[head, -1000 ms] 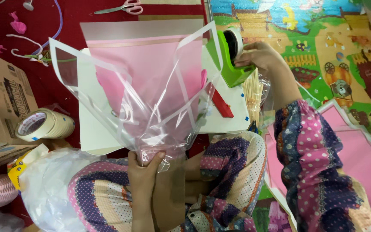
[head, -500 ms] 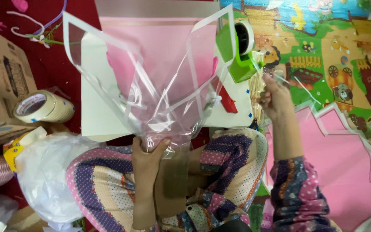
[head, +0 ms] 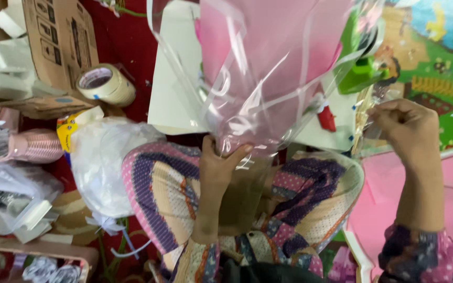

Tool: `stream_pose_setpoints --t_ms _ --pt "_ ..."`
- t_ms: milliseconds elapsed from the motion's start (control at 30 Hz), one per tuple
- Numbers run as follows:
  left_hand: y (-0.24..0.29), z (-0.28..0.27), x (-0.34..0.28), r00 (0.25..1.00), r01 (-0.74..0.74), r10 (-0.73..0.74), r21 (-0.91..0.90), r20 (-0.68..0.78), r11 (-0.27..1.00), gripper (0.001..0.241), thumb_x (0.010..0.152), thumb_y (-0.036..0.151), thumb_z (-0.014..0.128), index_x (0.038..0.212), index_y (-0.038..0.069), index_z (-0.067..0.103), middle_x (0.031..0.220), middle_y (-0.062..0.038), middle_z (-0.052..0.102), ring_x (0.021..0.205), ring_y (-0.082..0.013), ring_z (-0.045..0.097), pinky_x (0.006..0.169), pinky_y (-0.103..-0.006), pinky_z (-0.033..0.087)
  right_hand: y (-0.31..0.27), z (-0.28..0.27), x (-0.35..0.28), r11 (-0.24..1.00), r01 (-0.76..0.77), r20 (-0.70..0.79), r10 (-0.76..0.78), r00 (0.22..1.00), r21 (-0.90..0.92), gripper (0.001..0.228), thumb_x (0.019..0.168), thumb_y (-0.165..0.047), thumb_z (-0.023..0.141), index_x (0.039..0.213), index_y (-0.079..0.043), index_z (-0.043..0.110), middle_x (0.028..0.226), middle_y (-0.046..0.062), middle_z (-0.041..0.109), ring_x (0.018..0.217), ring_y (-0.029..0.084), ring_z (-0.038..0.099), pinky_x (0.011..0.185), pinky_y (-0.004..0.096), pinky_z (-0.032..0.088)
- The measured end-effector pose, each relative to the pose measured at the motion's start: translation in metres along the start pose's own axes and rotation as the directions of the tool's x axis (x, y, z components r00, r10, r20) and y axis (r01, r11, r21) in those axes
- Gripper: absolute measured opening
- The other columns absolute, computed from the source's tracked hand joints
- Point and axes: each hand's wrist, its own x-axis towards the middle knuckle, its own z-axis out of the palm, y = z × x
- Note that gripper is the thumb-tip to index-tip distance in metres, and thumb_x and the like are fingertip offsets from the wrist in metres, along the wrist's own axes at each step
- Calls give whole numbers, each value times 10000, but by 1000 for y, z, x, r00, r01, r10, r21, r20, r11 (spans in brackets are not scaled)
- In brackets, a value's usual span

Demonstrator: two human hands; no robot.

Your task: The person wraps a bouquet of pink flowers with white wrapping paper and a brown cardboard base, then adds a clear plastic outer wrap and pink decorative paper.

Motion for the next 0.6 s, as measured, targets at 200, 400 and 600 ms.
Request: stream_pose_setpoints --t_ms 200,400,600 --pt "7 0 -8 999 -14 12 48 38 999 793 487 500 852 1081 95 516 1037 -157 643 1084 -303 590 969 -400 423 -115 57 -74 968 245 107 -250 962 58 92 715 -173 772 795 -164 728 405 48 502 431 184 487 477 273 424" --pt "9 -5 -15 998 -52 51 30 48 998 823 506 497 837 1106 49 497 1070 -213 624 1106 -360 569 979 -459 415 -129 97 -88 917 399 -14 -398 917 30 75 762 -168 753 773 -143 683 404 -10 456 468 196 523 562 256 463" --pt "5 -7 -14 994 -63 58 58 88 996 839 519 497 833 1138 51 485 1097 -208 617 1131 -356 553 988 -454 407 -131 103 -89 897 442 -26 -442 897 13 71 780 -153 740 794 -139 671 397 -10 459 443 193 523 586 254 438"
